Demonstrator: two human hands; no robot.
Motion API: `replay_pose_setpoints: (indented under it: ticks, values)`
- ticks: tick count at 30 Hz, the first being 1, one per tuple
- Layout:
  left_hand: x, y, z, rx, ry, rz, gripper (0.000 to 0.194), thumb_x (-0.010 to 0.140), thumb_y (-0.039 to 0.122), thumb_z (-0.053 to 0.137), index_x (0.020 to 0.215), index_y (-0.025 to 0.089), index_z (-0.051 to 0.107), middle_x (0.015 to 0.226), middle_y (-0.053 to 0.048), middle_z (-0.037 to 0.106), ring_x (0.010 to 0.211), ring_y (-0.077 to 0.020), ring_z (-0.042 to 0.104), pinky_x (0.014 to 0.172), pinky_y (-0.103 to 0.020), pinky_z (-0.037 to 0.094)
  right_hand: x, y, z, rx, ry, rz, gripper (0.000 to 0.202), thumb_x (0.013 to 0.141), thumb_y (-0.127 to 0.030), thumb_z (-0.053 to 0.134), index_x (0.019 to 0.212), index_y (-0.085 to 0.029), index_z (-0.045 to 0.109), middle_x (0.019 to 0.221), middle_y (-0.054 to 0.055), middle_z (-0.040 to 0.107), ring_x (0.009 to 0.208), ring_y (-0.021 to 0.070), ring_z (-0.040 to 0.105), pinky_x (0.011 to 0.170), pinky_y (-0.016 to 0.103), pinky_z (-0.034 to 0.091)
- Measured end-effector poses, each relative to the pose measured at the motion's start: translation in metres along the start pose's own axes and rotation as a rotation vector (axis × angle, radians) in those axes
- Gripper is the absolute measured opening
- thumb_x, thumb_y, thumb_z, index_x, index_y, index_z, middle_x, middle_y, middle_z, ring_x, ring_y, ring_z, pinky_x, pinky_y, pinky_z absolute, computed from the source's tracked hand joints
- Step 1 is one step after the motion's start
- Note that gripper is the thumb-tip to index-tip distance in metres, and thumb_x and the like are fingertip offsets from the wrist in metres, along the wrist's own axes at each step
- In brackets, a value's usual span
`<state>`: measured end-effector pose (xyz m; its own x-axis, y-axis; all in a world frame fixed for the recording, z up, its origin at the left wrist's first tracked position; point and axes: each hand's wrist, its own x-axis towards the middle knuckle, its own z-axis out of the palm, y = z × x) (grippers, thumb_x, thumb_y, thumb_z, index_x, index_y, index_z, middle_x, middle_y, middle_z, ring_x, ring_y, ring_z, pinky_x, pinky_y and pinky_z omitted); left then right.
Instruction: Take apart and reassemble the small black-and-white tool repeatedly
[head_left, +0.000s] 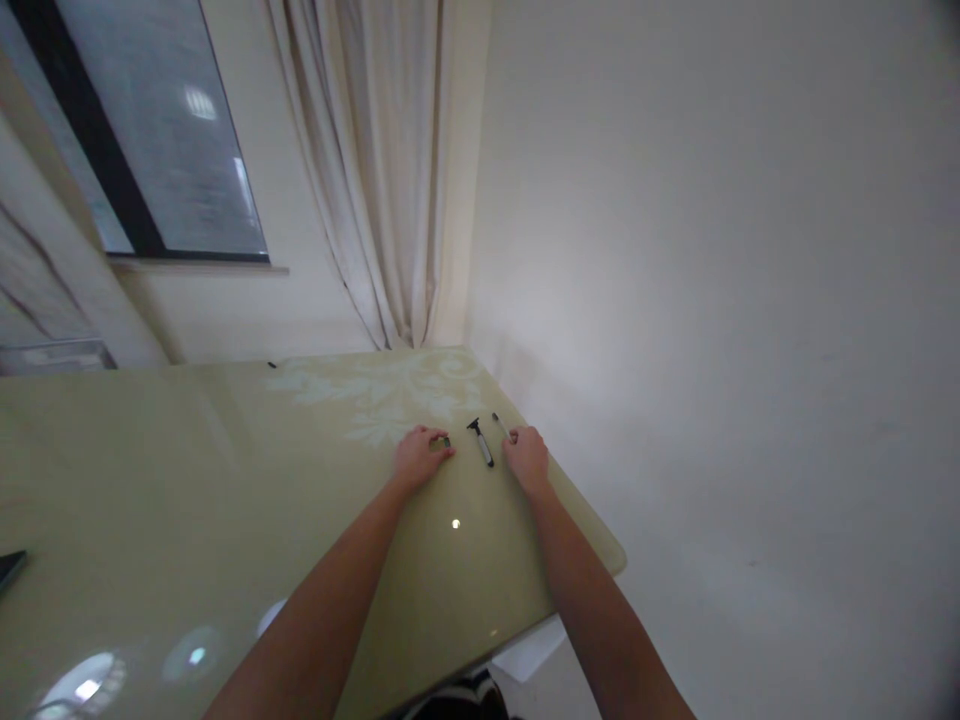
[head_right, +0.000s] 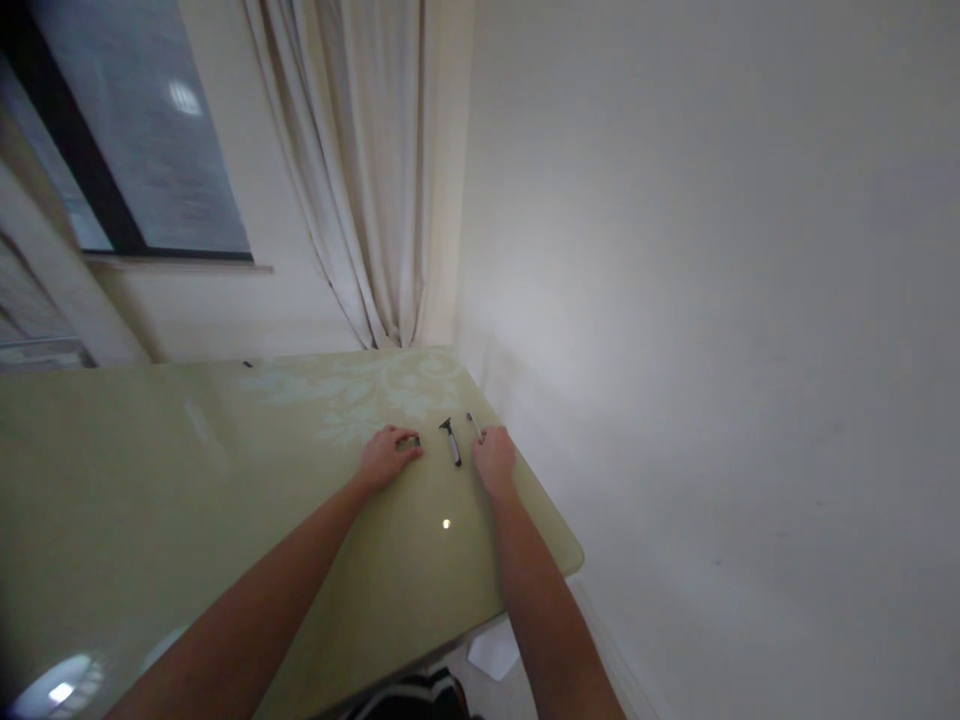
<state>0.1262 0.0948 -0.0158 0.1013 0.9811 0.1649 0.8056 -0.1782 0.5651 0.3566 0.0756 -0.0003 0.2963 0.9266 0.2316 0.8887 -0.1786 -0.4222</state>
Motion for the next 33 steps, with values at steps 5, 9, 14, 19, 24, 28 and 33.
replay_pose_setpoints:
  ticks: [5,9,14,19,24,28,33]
  values:
    - [-0.001,-0.001,0.001,-0.023,0.016,-0.002,0.055,0.082,0.039,0.077,0.132,0.02,0.067,0.117,-0.01,0.071,0.11,-0.0251,0.066,0.093,-0.032,0.047,-0.003,0.0,0.001,-0.001,0.021,0.018,0.025,0.092,-0.025,0.062,0.111,-0.016,0.076,0.114,0.014,0.069,0.098,0.023,0.068,0.079,0.028,0.047]
    - [-0.002,-0.003,0.002,-0.047,0.025,0.013,0.057,0.08,0.042,0.078,0.13,0.018,0.068,0.118,-0.011,0.071,0.109,-0.0249,0.066,0.094,-0.032,0.048,-0.004,-0.001,0.001,-0.002,0.079,-0.001,0.027,0.093,-0.029,0.062,0.114,-0.017,0.074,0.115,0.013,0.067,0.1,0.023,0.066,0.081,0.028,0.046]
    - [-0.003,-0.005,0.001,-0.077,0.02,0.039,0.056,0.078,0.041,0.08,0.127,0.017,0.069,0.119,-0.012,0.071,0.11,-0.0256,0.066,0.096,-0.033,0.049,-0.003,-0.005,-0.001,0.037,0.164,-0.093,0.021,0.095,-0.025,0.059,0.108,-0.017,0.074,0.108,0.011,0.067,0.099,0.0213,0.063,0.083,0.027,0.044]
    - [-0.004,-0.008,-0.001,-0.114,0.005,0.061,0.055,0.078,0.037,0.08,0.127,0.018,0.069,0.119,-0.012,0.071,0.108,-0.0245,0.068,0.094,-0.032,0.051,-0.013,-0.025,0.004,0.149,0.072,-0.307,0.021,0.098,-0.028,0.056,0.089,-0.018,0.071,0.088,0.004,0.066,0.079,0.0155,0.06,0.072,0.024,0.04]
    - [-0.002,-0.007,-0.002,-0.117,-0.004,0.06,0.043,0.079,0.038,0.078,0.118,0.02,0.075,0.116,-0.013,0.071,0.108,-0.0264,0.067,0.095,-0.035,0.05,-0.029,-0.042,0.008,0.079,-0.046,-0.396,0.026,0.098,-0.034,0.057,0.081,-0.019,0.07,0.082,0.003,0.066,0.075,0.0159,0.057,0.069,0.026,0.038]
    - [-0.001,-0.005,-0.005,-0.154,-0.023,0.064,0.032,0.078,0.032,0.078,0.107,0.02,0.079,0.111,-0.012,0.072,0.104,-0.0252,0.068,0.094,-0.035,0.051,-0.032,-0.042,0.012,0.015,-0.049,-0.421,0.021,0.099,-0.03,0.055,0.091,-0.02,0.071,0.096,0.006,0.067,0.083,0.0177,0.06,0.075,0.028,0.043]
    - [-0.011,-0.03,-0.031,-0.22,-0.029,0.03,0.04,0.08,0.041,0.073,0.112,0.017,0.075,0.108,-0.012,0.073,0.095,-0.0231,0.07,0.083,-0.032,0.056,-0.029,-0.037,0.02,0.028,0.002,-0.427,0.017,0.098,-0.025,0.054,0.099,-0.02,0.07,0.108,0.01,0.065,0.102,0.0229,0.06,0.084,0.031,0.047]
